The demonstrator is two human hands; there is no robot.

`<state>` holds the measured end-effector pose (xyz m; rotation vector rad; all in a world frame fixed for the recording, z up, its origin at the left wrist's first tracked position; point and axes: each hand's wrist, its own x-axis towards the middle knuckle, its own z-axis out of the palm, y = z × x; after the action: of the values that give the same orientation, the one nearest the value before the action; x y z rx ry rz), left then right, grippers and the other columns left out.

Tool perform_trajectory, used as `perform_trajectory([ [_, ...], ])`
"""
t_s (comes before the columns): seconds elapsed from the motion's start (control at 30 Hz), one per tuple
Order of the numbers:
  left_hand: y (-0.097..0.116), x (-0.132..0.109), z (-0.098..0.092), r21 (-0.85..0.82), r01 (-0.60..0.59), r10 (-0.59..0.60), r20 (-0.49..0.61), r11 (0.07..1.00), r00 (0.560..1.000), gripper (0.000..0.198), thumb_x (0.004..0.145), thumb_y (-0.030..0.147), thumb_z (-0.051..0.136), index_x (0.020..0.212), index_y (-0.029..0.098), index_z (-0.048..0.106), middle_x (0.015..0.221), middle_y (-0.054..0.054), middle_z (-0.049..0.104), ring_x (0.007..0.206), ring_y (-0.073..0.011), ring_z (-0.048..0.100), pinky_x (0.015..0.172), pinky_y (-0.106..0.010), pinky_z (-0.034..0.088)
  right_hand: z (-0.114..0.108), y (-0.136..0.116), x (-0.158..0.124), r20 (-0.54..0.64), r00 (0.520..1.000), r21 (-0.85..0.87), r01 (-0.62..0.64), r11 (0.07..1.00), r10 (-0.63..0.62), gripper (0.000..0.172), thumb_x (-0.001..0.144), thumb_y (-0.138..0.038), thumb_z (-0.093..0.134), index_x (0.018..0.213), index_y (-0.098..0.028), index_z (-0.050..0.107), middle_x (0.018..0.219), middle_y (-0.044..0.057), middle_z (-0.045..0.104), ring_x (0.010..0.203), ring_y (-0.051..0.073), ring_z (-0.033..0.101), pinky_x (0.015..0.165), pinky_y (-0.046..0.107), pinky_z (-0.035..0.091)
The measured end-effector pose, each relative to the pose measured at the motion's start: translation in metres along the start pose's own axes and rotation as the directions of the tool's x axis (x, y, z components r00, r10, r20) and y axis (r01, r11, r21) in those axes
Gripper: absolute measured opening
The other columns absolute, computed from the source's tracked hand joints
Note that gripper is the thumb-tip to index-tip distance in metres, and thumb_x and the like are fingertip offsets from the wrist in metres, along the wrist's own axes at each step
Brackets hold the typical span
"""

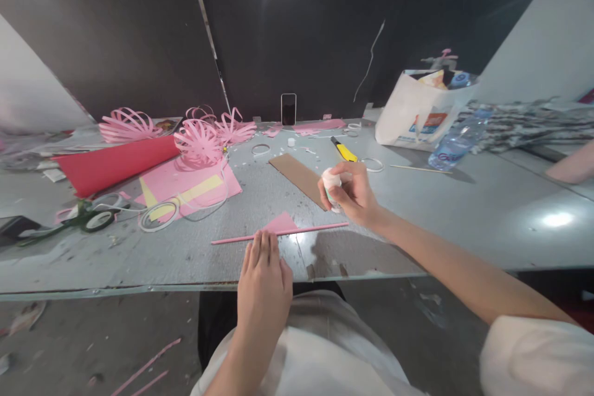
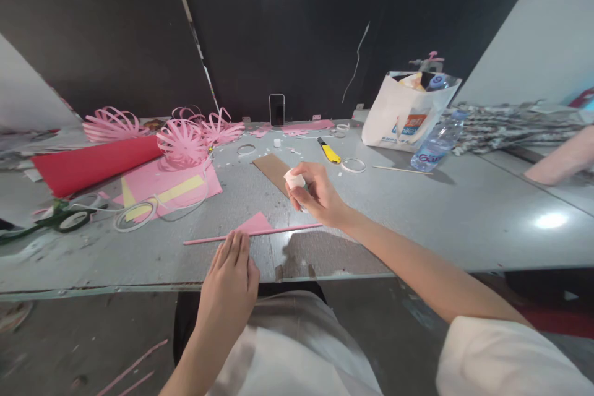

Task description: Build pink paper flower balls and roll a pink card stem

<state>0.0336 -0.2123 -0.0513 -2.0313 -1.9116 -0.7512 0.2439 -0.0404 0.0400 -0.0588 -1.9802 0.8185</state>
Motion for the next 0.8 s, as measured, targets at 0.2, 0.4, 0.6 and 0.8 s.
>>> perform_trajectory([
  [0.2,0.0004,0.0005,-0.0011,0.003,-0.008,0.008,0.008,1.000,1.000,0.053,0.105,0.017,0.039,0.150,0.001,0.060,0.155,-0.023,0.062,0.147,-0.0365,0.059,0.120,-0.055,0.051,0.0000,0.0016,-0.0014,0.013,1.000,0.027,0.004,1.000,-0.004,0.033,0.114,-0.026,0.053,0.141,-0.042,0.042,0.088,-0.005,0.052,0.061,0.010,0.056,0.055,0.026,0.044],
  [0.4,0.0008,0.0009,-0.0016,0.017,-0.012,0.012,0.003,1.000,1.000,0.052,0.106,0.017,0.037,0.149,-0.001,0.061,0.154,-0.023,0.062,0.146,-0.0364,0.059,0.120,-0.054,0.052,-0.0002,0.0007,0.0003,0.024,0.999,0.038,0.026,0.999,-0.027,0.032,0.114,-0.023,0.052,0.139,-0.041,0.044,0.083,-0.007,0.047,0.060,0.009,0.052,0.054,0.024,0.042],
  [0.6,0.0004,0.0002,-0.0006,-0.008,0.005,-0.005,0.021,1.000,1.000,0.053,0.105,0.017,0.039,0.151,0.002,0.060,0.156,-0.023,0.061,0.148,-0.0368,0.058,0.120,-0.056,0.051,-0.0002,-0.0006,0.0018,0.041,0.998,0.039,0.052,0.998,-0.054,0.036,0.114,-0.022,0.052,0.143,-0.040,0.044,0.086,-0.006,0.049,0.061,0.008,0.051,0.057,0.024,0.043],
  [0.8,0.0005,-0.0003,0.0008,0.013,0.003,-0.003,-0.005,1.000,1.000,0.051,0.106,0.017,0.038,0.149,0.005,0.062,0.154,-0.021,0.063,0.147,-0.0345,0.059,0.120,-0.053,0.051,-0.0015,0.0023,-0.0044,0.043,0.997,-0.006,-0.064,0.998,0.064,0.036,0.115,-0.032,0.053,0.147,-0.039,0.040,0.087,-0.006,0.053,0.061,0.010,0.052,0.058,0.026,0.046],
])
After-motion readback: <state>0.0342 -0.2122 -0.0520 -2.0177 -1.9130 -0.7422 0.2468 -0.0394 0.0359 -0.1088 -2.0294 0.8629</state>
